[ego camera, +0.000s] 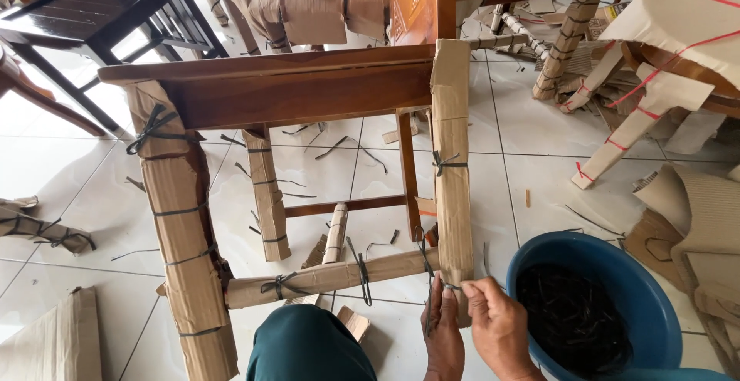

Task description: The person wraps a wooden chair leg with corrugated cardboard and secures it using black plastic ties. They repeatedly wrap the cardboard around the leg and tie it in place, working on one leg at a time.

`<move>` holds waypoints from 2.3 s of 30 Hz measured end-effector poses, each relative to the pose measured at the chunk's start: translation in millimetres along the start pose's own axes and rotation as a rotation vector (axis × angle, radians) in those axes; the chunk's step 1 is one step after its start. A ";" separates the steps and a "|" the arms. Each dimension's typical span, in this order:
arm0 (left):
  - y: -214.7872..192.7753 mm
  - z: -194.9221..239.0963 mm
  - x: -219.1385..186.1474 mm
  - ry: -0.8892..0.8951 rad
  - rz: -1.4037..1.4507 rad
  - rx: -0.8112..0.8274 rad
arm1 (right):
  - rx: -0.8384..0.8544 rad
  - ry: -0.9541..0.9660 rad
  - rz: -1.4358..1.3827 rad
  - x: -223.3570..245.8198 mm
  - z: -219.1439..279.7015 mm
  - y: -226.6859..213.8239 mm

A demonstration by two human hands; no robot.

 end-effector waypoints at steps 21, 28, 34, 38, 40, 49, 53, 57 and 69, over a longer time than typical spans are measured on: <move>-18.7 63.4 -90.5 1.140 -0.498 -0.388 | -0.121 0.331 -0.146 -23.0 -1.4 -33.3; -14.8 56.6 -92.9 1.176 -0.591 -0.433 | -0.067 0.255 -0.508 -5.3 -8.9 -47.2; -11.9 53.3 -96.1 1.176 -0.655 -0.289 | 0.093 0.206 -0.454 5.1 -2.1 -35.6; -7.0 36.8 -74.6 1.178 -0.654 -0.170 | 0.149 0.233 -0.389 25.5 -5.1 -33.8; -6.9 40.5 -76.6 1.187 -0.625 -0.094 | 0.180 0.284 -0.416 33.9 -8.0 -34.2; -11.5 38.9 -86.5 0.833 -0.446 -0.016 | -0.092 0.403 -0.417 23.7 -34.7 -74.5; -9.9 29.5 -82.0 0.792 -0.408 -0.041 | 0.131 0.469 -0.442 -0.1 -30.1 -62.8; -9.5 29.0 -83.1 0.789 -0.406 -0.041 | 0.201 0.240 -0.390 3.2 -23.3 -41.8; -13.8 38.7 -95.0 0.282 -0.166 0.082 | 0.195 -0.302 -0.106 33.2 -9.7 -38.8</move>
Point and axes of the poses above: each hand's wrist, its own z-axis away from the middle knuckle, its own y-axis out of the palm, x = y × z, the point moved 5 cm from there along -z, towards the middle knuckle, and after that the axes turned 15 degrees about -z, right-handed, at the moved point
